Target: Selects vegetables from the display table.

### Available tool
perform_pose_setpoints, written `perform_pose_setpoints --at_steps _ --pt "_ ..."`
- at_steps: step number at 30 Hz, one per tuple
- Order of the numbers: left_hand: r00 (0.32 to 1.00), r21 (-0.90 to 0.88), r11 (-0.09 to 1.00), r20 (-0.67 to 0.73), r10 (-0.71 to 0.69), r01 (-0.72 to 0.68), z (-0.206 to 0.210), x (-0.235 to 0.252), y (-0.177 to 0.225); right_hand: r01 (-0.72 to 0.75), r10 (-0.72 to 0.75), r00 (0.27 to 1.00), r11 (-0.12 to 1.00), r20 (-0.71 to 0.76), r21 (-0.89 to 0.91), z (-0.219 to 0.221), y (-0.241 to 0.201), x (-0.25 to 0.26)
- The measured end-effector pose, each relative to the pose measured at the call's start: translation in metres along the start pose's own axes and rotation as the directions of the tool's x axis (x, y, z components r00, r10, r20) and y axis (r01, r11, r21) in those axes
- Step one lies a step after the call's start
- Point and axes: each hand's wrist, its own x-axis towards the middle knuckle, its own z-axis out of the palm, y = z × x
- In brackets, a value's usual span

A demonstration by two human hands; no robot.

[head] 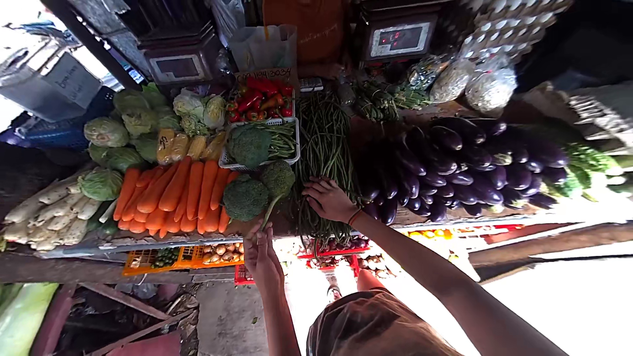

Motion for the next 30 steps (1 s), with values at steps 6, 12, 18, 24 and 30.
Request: perform_pose_setpoints --at_steps 6,12,18,24,30 --pt "0.897 0.320 0.915 0.432 0.090 -0.246 0.060 0.054 0.001 -0.059 0.058 0.998 0.998 0.010 0.038 0.004 -0.004 0.000" --pt "0.804 0.487 0.817 0.593 -0.049 -0.309 0.141 0.189 0.001 -0.051 0.049 0.998 0.997 0.040 0.064 0.002 -0.001 0.005" --pt "0.913 0.843 0.509 0.331 -0.241 -0.171 0.166 0.309 0.004 -0.058 0.059 0.998 0.993 -0.003 0.102 0.002 -0.001 0.002" --pt "0.893 0.972 -0.139 0.110 -0.436 -0.188 0.124 0.312 0.001 -0.049 0.054 0.998 0.991 -0.031 0.124 0.004 0.001 0.000" --pt "0.928 0.983 -0.047 0.152 -0.340 -0.179 0.111 0.290 -0.009 -0.044 0.058 0.994 0.987 -0.088 0.157 0.007 0.001 0.002"
